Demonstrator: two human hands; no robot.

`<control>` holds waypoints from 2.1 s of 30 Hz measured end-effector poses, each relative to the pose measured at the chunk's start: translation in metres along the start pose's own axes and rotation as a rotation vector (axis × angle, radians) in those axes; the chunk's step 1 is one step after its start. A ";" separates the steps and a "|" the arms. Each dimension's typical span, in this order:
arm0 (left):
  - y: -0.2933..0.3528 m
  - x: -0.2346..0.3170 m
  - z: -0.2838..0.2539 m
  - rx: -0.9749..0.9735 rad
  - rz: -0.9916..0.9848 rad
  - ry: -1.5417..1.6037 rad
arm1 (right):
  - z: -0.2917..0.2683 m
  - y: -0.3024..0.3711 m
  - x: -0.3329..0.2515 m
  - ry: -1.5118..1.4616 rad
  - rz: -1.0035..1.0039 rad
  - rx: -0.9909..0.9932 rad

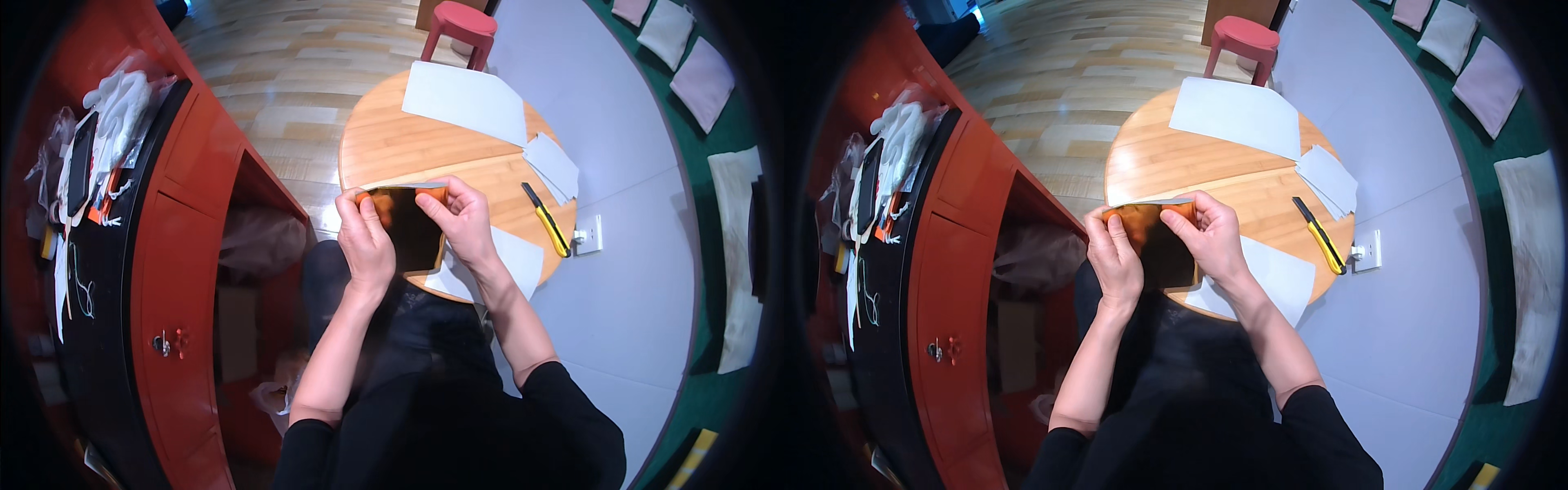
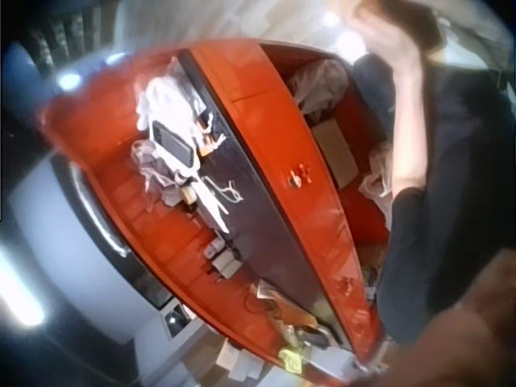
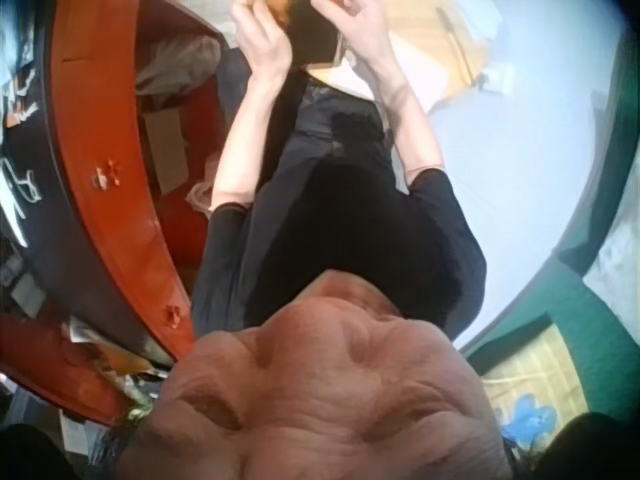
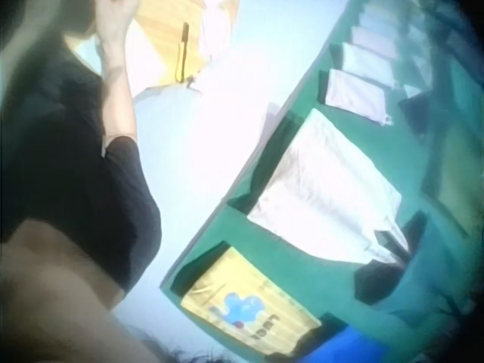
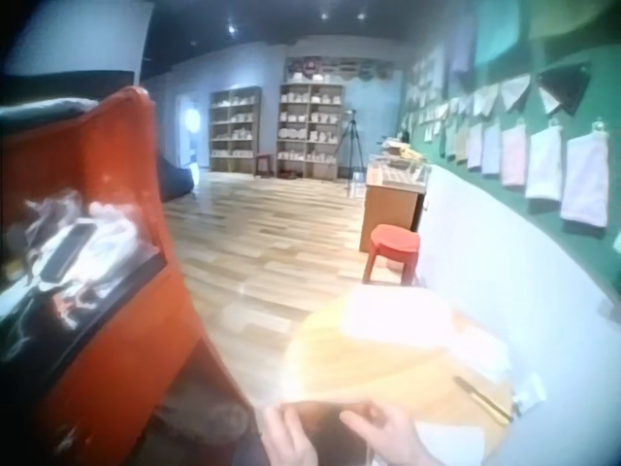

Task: The person cuts a sheet of gold-colored material using a utility knife on a round wooden table. They then fold a white sheet of paper and place it on the table. The person repeats the process of cutting the gold material and folding the white paper multiple times.

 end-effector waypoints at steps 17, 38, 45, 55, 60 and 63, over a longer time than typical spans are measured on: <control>-0.011 -0.014 -0.011 0.065 -0.138 0.021 | 0.000 -0.006 -0.003 -0.033 0.302 -0.089; -0.028 -0.028 -0.016 0.204 -0.003 -0.149 | -0.005 0.047 0.033 0.140 0.298 -0.126; -0.025 -0.035 -0.019 0.178 0.048 -0.149 | -0.012 0.061 0.027 0.317 0.254 -0.151; -0.049 -0.080 -0.104 0.103 -0.136 -0.138 | -0.121 0.112 0.009 1.261 -0.423 -0.285; -0.035 -0.082 -0.089 0.046 -0.115 -0.111 | -0.137 0.113 0.024 1.656 -0.450 -0.481; -0.032 -0.080 -0.091 0.028 -0.143 -0.086 | -0.135 0.112 0.006 1.592 -0.329 -0.618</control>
Point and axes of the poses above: each hand's wrist, its own y-axis away from the middle knuckle, its own z-axis out of the palm, x = y × z, the point moved 1 cm from there along -y, towards the middle knuckle, and after that the axes turned 8 degrees about x, right-handed, at the moved point
